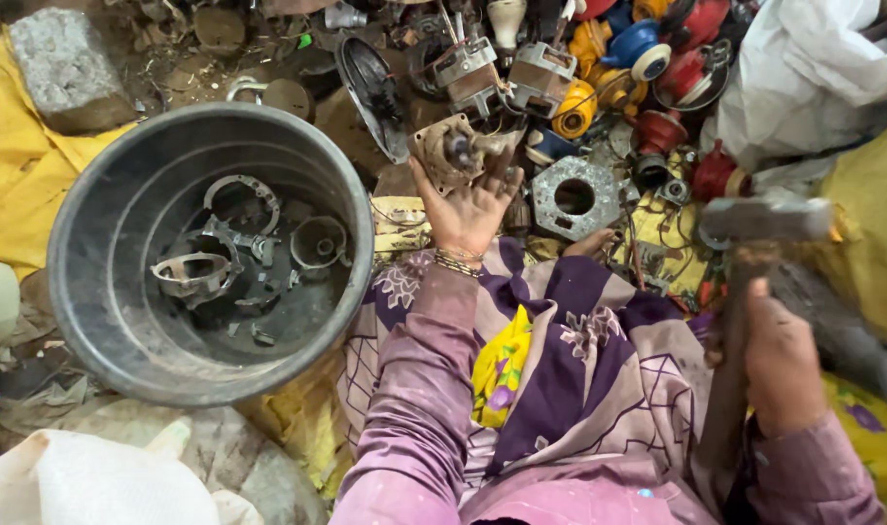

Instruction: The person disassembles and cleans small mechanical components using a hammer and a screwdriver. They strike parts to separate them, scrape surfaces, and inspect the pieces before placing them into a nearby bucket.

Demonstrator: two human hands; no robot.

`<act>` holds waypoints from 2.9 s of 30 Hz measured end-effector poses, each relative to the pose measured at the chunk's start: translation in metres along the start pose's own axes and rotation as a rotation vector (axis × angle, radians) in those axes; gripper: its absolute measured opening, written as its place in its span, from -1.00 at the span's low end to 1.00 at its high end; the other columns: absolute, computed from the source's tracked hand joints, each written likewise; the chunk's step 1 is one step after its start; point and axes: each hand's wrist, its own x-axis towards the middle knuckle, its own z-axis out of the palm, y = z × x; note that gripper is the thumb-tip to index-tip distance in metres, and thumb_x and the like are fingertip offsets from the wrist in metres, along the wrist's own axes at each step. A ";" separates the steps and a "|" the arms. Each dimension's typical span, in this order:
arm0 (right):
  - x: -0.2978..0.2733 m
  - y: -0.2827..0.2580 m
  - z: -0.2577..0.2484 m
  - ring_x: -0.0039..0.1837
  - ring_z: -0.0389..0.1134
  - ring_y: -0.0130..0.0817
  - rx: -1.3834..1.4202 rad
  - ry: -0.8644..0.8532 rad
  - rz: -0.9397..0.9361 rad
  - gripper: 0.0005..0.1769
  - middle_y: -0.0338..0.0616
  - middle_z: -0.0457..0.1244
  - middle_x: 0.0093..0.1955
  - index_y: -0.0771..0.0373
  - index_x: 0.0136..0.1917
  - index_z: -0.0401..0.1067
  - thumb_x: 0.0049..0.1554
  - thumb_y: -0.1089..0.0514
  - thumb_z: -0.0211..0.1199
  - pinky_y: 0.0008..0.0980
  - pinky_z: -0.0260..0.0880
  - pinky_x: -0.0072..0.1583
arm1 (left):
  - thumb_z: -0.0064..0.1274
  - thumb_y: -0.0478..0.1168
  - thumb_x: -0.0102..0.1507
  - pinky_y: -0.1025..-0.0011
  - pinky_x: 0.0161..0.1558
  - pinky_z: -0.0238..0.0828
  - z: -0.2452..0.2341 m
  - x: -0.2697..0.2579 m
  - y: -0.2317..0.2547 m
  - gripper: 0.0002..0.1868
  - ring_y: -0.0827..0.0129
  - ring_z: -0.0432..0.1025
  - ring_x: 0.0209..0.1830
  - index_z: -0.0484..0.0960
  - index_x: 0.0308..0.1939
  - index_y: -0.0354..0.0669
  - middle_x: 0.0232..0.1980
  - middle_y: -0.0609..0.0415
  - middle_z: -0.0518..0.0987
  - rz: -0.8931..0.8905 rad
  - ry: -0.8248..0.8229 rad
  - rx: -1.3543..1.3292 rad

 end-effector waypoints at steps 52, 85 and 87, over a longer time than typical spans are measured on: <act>0.219 0.074 0.280 0.31 0.23 0.05 -1.276 -0.399 -1.112 -0.69 -0.03 0.30 0.23 0.24 0.18 0.43 0.16 0.15 0.22 -0.05 0.35 0.19 | -0.25 0.54 0.41 -0.03 0.10 0.57 0.005 0.001 0.036 -0.03 -0.13 0.55 0.13 0.35 0.48 -0.27 0.26 -0.21 0.57 0.220 -0.460 -0.015; 0.278 -0.120 -0.168 0.25 0.38 -0.20 -0.809 0.542 -1.087 -0.58 0.00 0.37 0.26 0.39 0.36 0.47 0.24 0.35 0.20 -0.29 0.39 0.31 | 0.00 0.48 0.20 0.17 -0.24 0.55 -0.003 0.008 0.055 -0.15 -0.06 0.55 -0.10 0.58 0.23 -0.14 0.05 -0.14 0.64 0.328 -0.069 0.092; 0.248 -0.089 -0.155 0.24 0.40 -0.22 -0.613 0.503 -1.219 -0.60 0.01 0.38 0.25 0.41 0.36 0.47 0.26 0.37 0.18 -0.31 0.42 0.30 | -0.01 0.45 0.25 0.14 -0.20 0.56 -0.005 0.006 0.055 -0.19 -0.07 0.55 -0.07 0.56 0.28 -0.10 0.09 -0.12 0.63 0.331 -0.110 0.180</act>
